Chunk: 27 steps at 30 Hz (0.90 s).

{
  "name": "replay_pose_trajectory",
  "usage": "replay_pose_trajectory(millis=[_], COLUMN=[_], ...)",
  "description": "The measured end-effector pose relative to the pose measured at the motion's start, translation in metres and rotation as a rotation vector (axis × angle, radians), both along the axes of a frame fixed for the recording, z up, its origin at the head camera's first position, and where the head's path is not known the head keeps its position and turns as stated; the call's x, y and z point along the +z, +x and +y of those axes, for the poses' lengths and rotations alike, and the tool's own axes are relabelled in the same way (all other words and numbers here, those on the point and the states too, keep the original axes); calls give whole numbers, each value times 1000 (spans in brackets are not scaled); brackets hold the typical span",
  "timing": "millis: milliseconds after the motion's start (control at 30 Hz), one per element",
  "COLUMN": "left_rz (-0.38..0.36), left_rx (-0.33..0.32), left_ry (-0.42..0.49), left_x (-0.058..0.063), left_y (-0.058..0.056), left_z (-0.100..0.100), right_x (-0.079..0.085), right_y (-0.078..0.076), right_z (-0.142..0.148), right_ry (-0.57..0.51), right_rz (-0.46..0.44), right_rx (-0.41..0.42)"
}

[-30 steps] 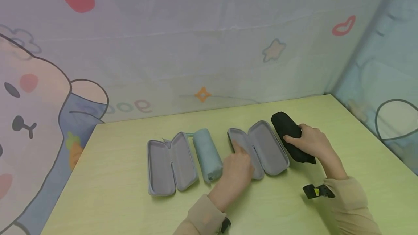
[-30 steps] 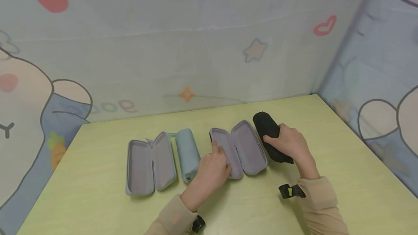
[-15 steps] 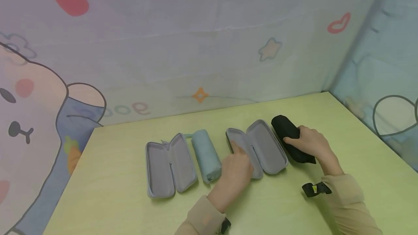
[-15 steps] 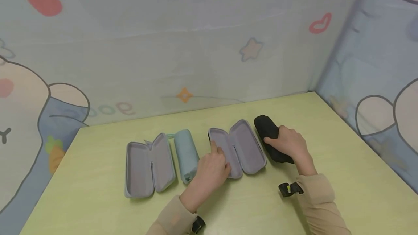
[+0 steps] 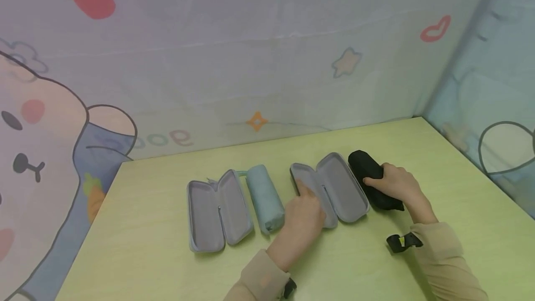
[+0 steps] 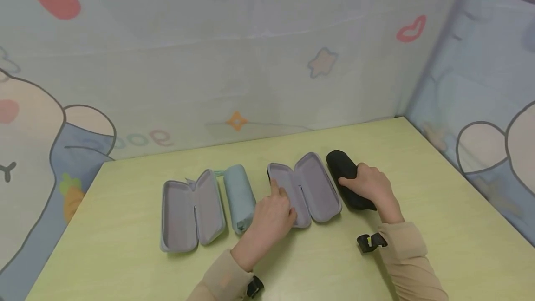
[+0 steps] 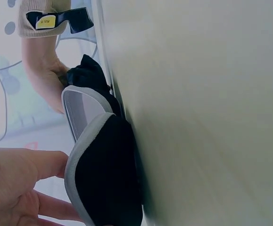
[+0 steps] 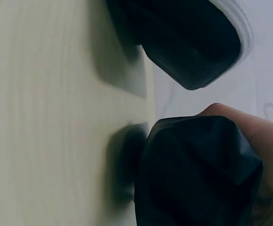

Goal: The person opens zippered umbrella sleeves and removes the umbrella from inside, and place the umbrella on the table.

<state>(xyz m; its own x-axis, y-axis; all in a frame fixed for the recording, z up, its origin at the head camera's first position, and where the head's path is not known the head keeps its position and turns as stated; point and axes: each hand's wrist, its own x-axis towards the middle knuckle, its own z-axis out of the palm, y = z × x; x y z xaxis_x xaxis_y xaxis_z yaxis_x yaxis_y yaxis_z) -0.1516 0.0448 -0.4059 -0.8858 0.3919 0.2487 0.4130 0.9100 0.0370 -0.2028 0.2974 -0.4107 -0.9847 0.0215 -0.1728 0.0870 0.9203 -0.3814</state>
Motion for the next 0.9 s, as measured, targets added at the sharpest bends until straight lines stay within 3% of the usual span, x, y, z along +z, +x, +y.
replay_pose_trajectory(millis=[567,900], left_rz=[-17,1], left_rx=[-1,0], left_ry=[-77,-68], left_x=[1,1], left_y=[0,-2], left_z=[0,0], right_x=[-5,-2], right_y=[1,2], right_z=[-2,-4], right_ry=[39,13], right_rz=[-54,-70], right_rx=[-14,24])
